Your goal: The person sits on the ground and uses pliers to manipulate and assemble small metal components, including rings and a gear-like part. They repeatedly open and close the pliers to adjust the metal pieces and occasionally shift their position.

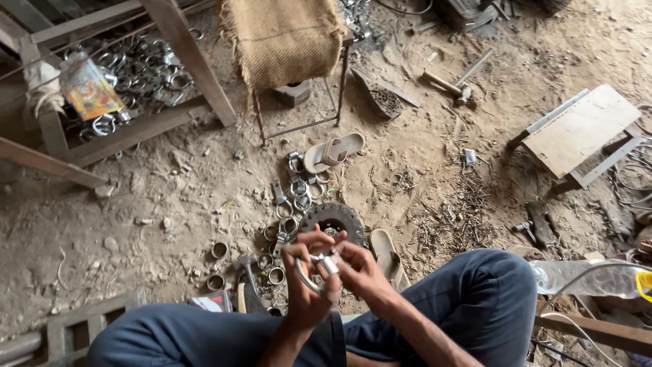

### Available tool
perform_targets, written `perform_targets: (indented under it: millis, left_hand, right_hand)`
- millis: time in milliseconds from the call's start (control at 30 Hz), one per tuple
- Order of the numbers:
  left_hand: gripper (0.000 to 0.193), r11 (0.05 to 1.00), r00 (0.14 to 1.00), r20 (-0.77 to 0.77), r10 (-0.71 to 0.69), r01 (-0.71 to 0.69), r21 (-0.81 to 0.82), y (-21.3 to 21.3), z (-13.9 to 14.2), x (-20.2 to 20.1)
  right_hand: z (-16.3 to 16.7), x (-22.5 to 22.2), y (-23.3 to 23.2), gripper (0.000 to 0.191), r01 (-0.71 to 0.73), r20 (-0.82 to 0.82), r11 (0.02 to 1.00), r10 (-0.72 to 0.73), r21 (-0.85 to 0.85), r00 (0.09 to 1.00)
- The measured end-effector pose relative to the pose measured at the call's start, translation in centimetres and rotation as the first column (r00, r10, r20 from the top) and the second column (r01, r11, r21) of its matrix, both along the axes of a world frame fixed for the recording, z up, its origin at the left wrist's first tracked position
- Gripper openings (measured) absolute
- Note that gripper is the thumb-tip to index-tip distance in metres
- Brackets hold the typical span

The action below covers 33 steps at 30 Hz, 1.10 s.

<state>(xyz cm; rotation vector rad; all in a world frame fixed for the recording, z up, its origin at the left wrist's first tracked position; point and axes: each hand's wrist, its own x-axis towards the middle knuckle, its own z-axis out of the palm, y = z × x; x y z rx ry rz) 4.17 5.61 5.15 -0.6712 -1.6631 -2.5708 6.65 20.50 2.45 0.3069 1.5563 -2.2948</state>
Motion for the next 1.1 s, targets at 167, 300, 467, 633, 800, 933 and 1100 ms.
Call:
perform_targets:
  millis: [167,300,467,633,800,933,1100]
  left_hand:
    - [0.033,0.993,0.983,0.141,0.114,-0.11,-0.033,-0.5,-0.3,-1.7]
    - [0.045,0.964,0.978,0.168,0.123,-0.077,-0.255,-0.8,-0.3,-2.3]
    - [0.056,0.881,0.992,-0.015,0.123,-0.116,-0.458,-2.4,0.5,-1.9]
    - [0.046,0.696,0.985,-0.172,0.0,-0.124,-0.707,-5.0,0.6,-2.4]
    - [0.045,0.643,0.937,-0.349,-0.001,-0.267,-0.718,-6.6,-0.4,-3.1]
    - [0.032,0.595,0.937,-0.348,-0.035,-0.26,-0.76,-6.8,-0.6,-3.1]
    - [0.056,0.469,0.736,-0.662,0.143,-0.639,-0.609,-7.2,-0.7,-2.2]
  right_hand:
    - [0.7,-1.2,1.8,0.024,0.264,0.078,0.958,-0.274,0.111,0.959]
    - [2.0,-1.2,2.6,0.049,0.225,-0.1,0.974,-0.228,-0.035,0.969]
    - [3.3,-1.1,0.8,0.061,0.231,-0.202,0.973,-0.229,-0.016,0.952]
    - [2.7,-1.1,-0.5,0.065,0.213,-0.296,0.944,-0.135,0.252,0.946]
    - [0.5,-0.8,-0.8,0.055,0.197,-0.272,0.952,-0.131,0.234,0.954]
    - [-0.7,-1.0,-1.4,0.051,0.207,-0.285,0.977,-0.185,0.049,0.941]
    - [-1.1,-0.4,-2.0,0.046,0.196,-0.31,0.961,-0.129,0.195,0.942]
